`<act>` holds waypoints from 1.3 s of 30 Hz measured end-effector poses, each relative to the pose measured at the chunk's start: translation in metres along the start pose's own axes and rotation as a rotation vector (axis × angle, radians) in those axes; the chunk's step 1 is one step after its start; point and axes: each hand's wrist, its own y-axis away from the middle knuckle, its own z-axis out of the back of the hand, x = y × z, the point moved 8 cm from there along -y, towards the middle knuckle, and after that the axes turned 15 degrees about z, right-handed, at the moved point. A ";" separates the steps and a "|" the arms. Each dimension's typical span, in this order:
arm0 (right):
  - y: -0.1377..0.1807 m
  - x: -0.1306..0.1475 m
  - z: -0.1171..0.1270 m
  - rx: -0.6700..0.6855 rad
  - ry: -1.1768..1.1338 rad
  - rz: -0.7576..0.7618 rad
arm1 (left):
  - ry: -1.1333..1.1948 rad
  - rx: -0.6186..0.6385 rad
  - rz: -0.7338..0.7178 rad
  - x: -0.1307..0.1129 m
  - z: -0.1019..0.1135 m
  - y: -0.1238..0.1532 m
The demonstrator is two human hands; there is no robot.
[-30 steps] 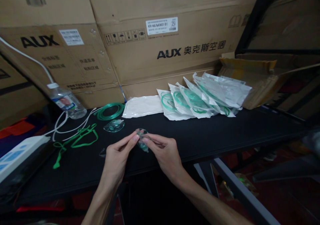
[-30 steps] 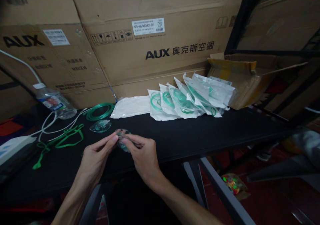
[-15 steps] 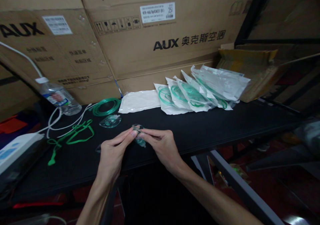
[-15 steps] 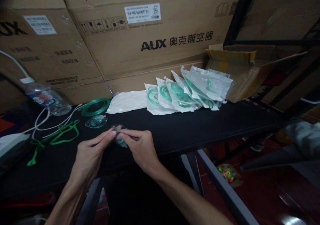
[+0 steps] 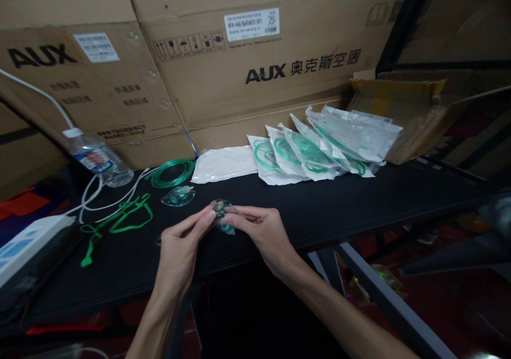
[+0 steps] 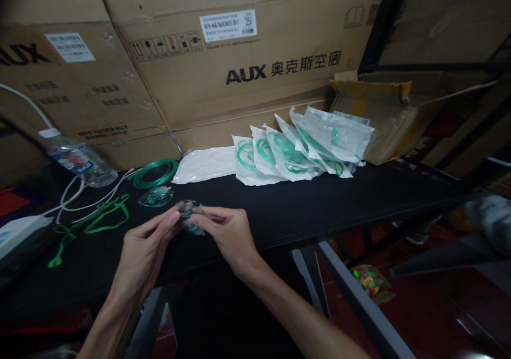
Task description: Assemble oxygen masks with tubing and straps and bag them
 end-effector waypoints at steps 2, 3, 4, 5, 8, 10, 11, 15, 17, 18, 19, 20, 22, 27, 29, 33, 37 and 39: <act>0.000 -0.003 0.003 -0.034 0.017 -0.021 | 0.007 0.006 0.002 0.000 -0.001 0.000; 0.001 -0.004 0.003 -0.042 0.033 -0.025 | 0.005 0.008 0.000 -0.001 -0.002 0.001; 0.001 -0.004 0.004 -0.047 0.050 -0.027 | 0.000 0.010 -0.003 -0.001 -0.003 0.001; 0.001 -0.005 0.004 -0.050 0.065 -0.026 | -0.009 0.012 -0.006 -0.001 -0.003 0.002; 0.002 -0.005 0.007 -0.068 0.118 0.006 | -0.050 0.001 -0.033 -0.002 -0.002 0.003; 0.001 -0.004 0.008 -0.069 0.167 0.057 | -0.081 -0.017 -0.053 -0.003 -0.001 0.004; 0.001 -0.003 0.008 -0.067 0.187 0.087 | -0.092 -0.025 -0.062 -0.004 0.000 0.005; 0.001 0.002 0.006 -0.038 0.251 0.197 | -0.106 -0.045 -0.100 -0.006 0.000 0.006; 0.001 0.004 0.004 -0.019 0.261 0.217 | -0.105 -0.056 -0.112 -0.007 0.000 0.006; 0.001 0.005 0.003 -0.012 0.260 0.215 | -0.101 -0.058 -0.112 -0.006 0.000 0.006; 0.000 0.005 0.003 -0.004 0.258 0.207 | -0.095 -0.058 -0.110 -0.006 0.001 0.006; 0.000 0.006 0.003 0.005 0.256 0.195 | -0.087 -0.058 -0.106 -0.006 0.001 0.006; 0.000 0.006 0.002 0.029 0.254 0.164 | -0.071 -0.054 -0.091 -0.005 0.001 0.005; 0.001 0.006 0.000 0.076 0.201 0.121 | -0.030 -0.019 -0.019 -0.003 -0.001 0.003; 0.001 0.006 0.000 0.091 0.186 0.113 | -0.012 -0.007 -0.003 -0.002 -0.002 0.002; 0.001 0.006 -0.001 0.133 0.183 0.093 | -0.008 0.028 0.018 0.000 -0.004 0.001; 0.001 0.005 0.000 0.113 0.190 0.110 | -0.023 0.037 0.024 0.001 -0.003 0.001; 0.000 0.006 0.001 0.109 0.217 0.148 | -0.021 0.036 0.039 0.002 -0.002 0.002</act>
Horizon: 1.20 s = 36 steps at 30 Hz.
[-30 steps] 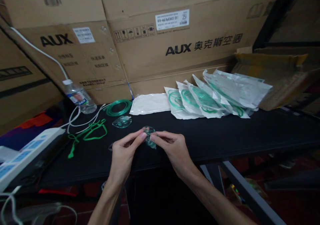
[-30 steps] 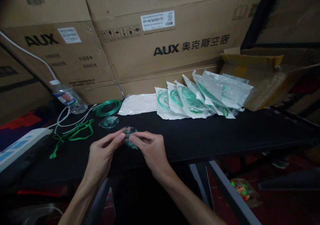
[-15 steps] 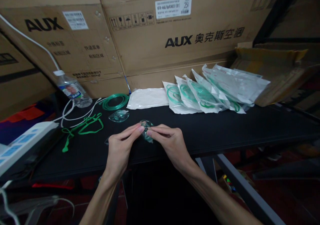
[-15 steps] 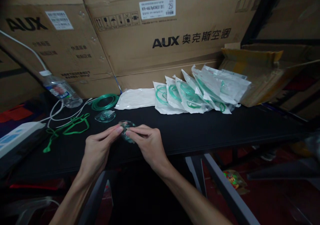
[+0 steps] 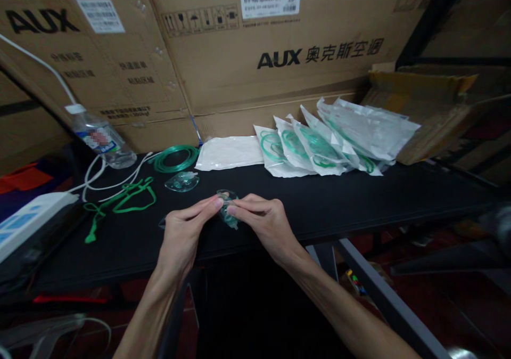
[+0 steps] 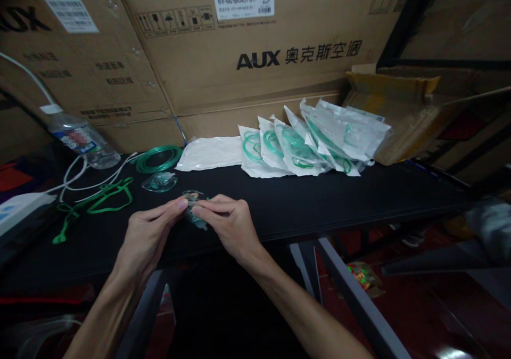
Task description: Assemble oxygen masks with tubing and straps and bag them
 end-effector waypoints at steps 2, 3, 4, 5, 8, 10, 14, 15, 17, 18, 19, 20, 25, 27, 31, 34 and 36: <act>-0.001 0.003 0.000 0.011 0.041 0.052 | 0.004 0.007 0.023 0.001 0.000 0.000; -0.001 0.004 0.000 0.018 0.061 0.076 | 0.005 0.011 0.032 0.001 0.000 0.000; -0.002 0.005 0.000 0.024 0.078 0.095 | 0.004 0.014 0.040 0.001 -0.001 0.000; -0.002 0.006 0.000 0.031 0.090 0.109 | 0.003 0.016 0.047 0.001 -0.001 0.000; -0.002 0.008 -0.002 0.043 0.115 0.138 | 0.000 0.017 0.056 0.001 -0.001 -0.001; -0.001 0.009 -0.002 0.032 0.143 0.168 | 0.000 0.023 0.061 0.002 -0.001 -0.001; 0.002 0.012 -0.001 0.002 0.226 0.232 | 0.016 0.036 0.085 0.004 0.000 -0.002; 0.002 0.013 -0.001 0.004 0.240 0.240 | 0.022 0.036 0.088 0.005 0.000 -0.002; 0.002 0.013 -0.002 0.019 0.228 0.230 | 0.031 0.038 0.088 0.005 0.001 -0.002; 0.001 0.012 -0.002 0.031 0.203 0.210 | 0.035 0.038 0.085 0.004 0.001 -0.002; 0.000 0.011 -0.003 0.047 0.170 0.183 | 0.037 0.038 0.081 0.004 0.001 -0.002; -0.001 0.010 -0.004 0.062 0.134 0.151 | 0.038 0.039 0.076 0.003 0.000 -0.001; -0.002 0.009 -0.007 0.096 -0.071 -0.023 | 0.035 0.081 0.073 0.001 -0.006 0.002; -0.001 0.008 -0.008 0.104 -0.140 -0.080 | 0.033 0.107 0.078 0.001 -0.008 0.003; 0.001 0.009 -0.010 0.146 -0.168 -0.091 | 0.038 0.084 0.059 0.000 -0.003 0.006; 0.002 0.011 -0.008 0.150 -0.125 -0.034 | 0.029 0.049 0.006 -0.002 0.002 0.008; 0.002 0.011 -0.006 0.135 -0.077 0.016 | 0.009 0.043 -0.019 -0.003 0.004 0.009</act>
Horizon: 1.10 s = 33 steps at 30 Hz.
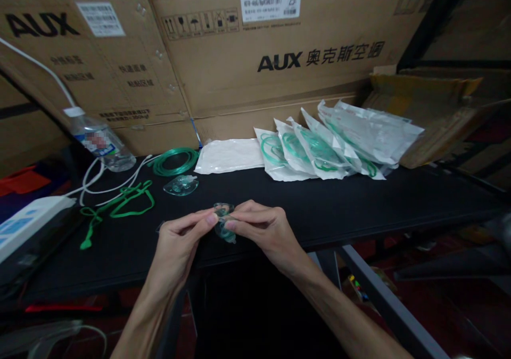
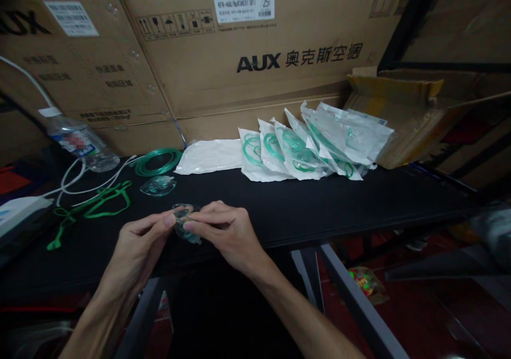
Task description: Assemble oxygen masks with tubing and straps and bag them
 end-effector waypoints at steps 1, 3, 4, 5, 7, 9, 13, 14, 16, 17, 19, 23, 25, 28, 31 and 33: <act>0.000 0.000 0.001 -0.005 0.023 0.017 | -0.010 0.003 -0.005 0.000 0.000 0.000; 0.001 0.000 0.003 -0.012 0.057 0.039 | -0.030 0.015 -0.011 0.001 0.000 0.000; 0.002 0.000 0.003 -0.018 0.069 0.047 | -0.044 0.019 -0.016 0.001 -0.001 0.001; 0.002 0.001 0.004 -0.030 0.083 0.055 | -0.060 0.018 -0.022 0.001 -0.001 0.001; 0.002 0.003 0.006 -0.070 0.119 0.090 | -0.089 0.005 -0.042 0.000 -0.002 0.001; 0.002 0.006 0.008 -0.114 0.172 0.134 | -0.103 -0.016 -0.066 -0.002 -0.002 0.002; 0.002 0.013 0.007 -0.158 0.273 0.234 | -0.101 -0.060 -0.117 -0.007 -0.003 0.004; 0.003 0.014 0.006 -0.158 0.282 0.248 | -0.104 -0.070 -0.127 -0.008 -0.003 0.005; 0.003 0.014 0.005 -0.147 0.279 0.249 | -0.125 -0.090 -0.145 -0.009 -0.003 0.006; 0.003 0.014 0.004 -0.138 0.271 0.239 | -0.136 -0.094 -0.154 -0.009 -0.003 0.006; 0.003 0.012 0.005 -0.124 0.254 0.206 | -0.141 -0.092 -0.168 -0.009 -0.003 0.006; -0.001 0.007 0.006 -0.078 0.214 0.115 | -0.118 -0.063 -0.140 -0.006 -0.002 0.002; -0.002 0.005 0.004 -0.032 0.190 0.058 | -0.110 -0.024 -0.103 -0.004 -0.005 0.001; 0.004 0.003 0.003 0.035 0.166 -0.049 | -0.063 0.075 -0.025 -0.002 -0.015 0.007; 0.015 -0.012 0.014 0.101 0.136 -0.185 | 0.017 0.197 0.035 -0.001 -0.025 0.011; 0.014 -0.030 0.027 0.118 0.172 -0.240 | 0.018 0.262 -0.023 -0.009 -0.027 0.014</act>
